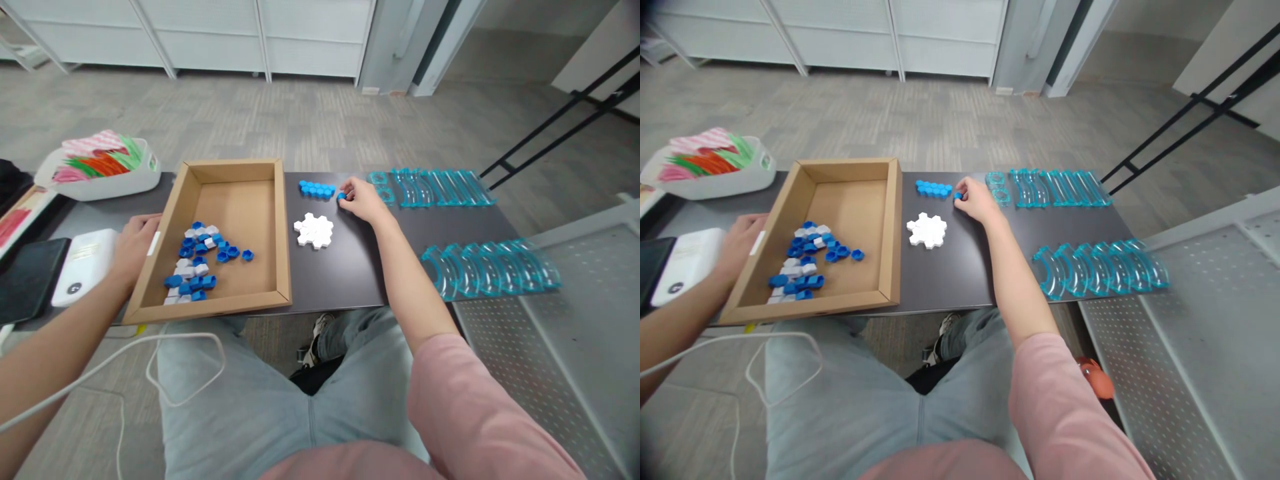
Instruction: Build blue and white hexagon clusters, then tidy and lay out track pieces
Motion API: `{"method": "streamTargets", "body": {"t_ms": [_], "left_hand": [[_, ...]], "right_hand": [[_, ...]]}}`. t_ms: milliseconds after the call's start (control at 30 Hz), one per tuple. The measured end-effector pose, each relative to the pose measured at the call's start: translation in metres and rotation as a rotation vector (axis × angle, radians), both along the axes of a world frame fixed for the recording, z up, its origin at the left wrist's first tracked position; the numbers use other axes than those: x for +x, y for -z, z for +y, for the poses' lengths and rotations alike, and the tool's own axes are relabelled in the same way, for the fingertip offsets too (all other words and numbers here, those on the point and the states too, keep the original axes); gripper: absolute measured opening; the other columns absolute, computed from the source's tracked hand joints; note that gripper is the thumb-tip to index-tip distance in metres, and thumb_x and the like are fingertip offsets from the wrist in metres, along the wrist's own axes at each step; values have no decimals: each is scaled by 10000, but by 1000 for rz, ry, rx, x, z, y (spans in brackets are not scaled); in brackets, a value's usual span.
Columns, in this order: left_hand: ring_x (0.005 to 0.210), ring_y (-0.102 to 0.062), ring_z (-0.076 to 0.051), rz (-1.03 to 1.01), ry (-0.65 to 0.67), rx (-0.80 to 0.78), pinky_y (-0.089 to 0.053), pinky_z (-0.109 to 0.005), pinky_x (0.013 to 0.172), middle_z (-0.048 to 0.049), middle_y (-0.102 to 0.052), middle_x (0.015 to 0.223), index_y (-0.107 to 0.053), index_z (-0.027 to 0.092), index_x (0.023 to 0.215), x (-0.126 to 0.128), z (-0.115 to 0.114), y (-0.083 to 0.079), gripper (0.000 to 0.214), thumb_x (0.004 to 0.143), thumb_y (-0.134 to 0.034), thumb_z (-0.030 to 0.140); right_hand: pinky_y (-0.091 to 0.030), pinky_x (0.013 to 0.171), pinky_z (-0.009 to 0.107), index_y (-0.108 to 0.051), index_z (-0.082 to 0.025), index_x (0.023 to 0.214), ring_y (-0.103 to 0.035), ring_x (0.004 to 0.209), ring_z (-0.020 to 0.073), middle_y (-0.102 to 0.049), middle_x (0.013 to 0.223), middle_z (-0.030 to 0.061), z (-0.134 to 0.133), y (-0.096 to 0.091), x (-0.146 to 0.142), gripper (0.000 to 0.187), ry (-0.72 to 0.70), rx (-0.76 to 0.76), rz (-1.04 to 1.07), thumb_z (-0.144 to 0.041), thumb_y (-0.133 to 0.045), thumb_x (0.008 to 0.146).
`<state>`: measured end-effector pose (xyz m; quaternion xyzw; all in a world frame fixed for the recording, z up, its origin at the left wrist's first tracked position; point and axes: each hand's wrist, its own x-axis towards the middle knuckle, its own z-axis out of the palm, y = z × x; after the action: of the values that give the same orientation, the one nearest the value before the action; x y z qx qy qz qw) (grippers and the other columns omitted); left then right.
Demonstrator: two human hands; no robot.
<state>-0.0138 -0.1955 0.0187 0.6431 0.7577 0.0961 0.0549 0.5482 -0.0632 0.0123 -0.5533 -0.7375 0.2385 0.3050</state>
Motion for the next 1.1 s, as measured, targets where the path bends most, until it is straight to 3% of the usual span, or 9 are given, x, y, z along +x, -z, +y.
{"method": "streamTargets", "body": {"t_ms": [100, 300, 467, 733, 933, 1100], "left_hand": [[1580, -552, -426, -20, -26, -1, -469, -550, 1365, -157, -660, 1611, -659, 376, 1639, 2, -1, -3, 786, 877, -484, 460], [1577, -562, -427, -5, -27, -9, -458, -549, 1375, -170, -630, 1663, -643, 340, 1656, -1, 0, -2, 798, 896, -449, 488], [1532, -603, -465, -14, -20, 29, -513, -588, 1316, -162, -682, 1586, -674, 381, 1652, -4, 1, 2, 843, 825, -529, 460], [1559, -587, -420, 33, -3, 10, -486, -525, 1347, -164, -626, 1663, -592, 345, 1736, -11, 1, 8, 832, 916, -500, 456], [1536, -602, -428, 82, 42, 32, -505, -550, 1328, -217, -629, 1644, -685, 223, 1617, -24, 8, 21, 746, 921, -474, 388], [1502, -617, -443, 83, 50, 38, -519, -585, 1310, -229, -630, 1638, -701, 195, 1577, -22, 6, 20, 719, 916, -484, 374]], "right_hand": [[-618, 937, 425, -695, -254, 1104, -732, 904, 242, -807, 1081, 69, 1, 4, -2, 339, -16, -10, 55, -204, -850, 806], [-622, 956, 419, -677, -258, 1140, -747, 914, 236, -806, 1036, 48, 4, 8, -7, 384, -23, -20, 136, -264, -891, 821], [-629, 954, 433, -675, -263, 1154, -749, 911, 240, -808, 1032, 45, 5, 11, -8, 403, -6, -29, 169, -277, -906, 823], [-628, 947, 425, -709, -246, 1203, -746, 940, 243, -804, 1073, 57, 7, 15, -6, 455, 11, -39, 183, -311, -938, 815], [-637, 945, 449, -716, -248, 1209, -751, 921, 255, -825, 1089, 69, 10, 20, -6, 451, 24, -33, 205, -269, -936, 815], [-647, 961, 460, -725, -260, 1208, -751, 914, 257, -843, 1083, 60, 13, 24, -7, 450, 23, -13, 198, -285, -935, 811]]}}
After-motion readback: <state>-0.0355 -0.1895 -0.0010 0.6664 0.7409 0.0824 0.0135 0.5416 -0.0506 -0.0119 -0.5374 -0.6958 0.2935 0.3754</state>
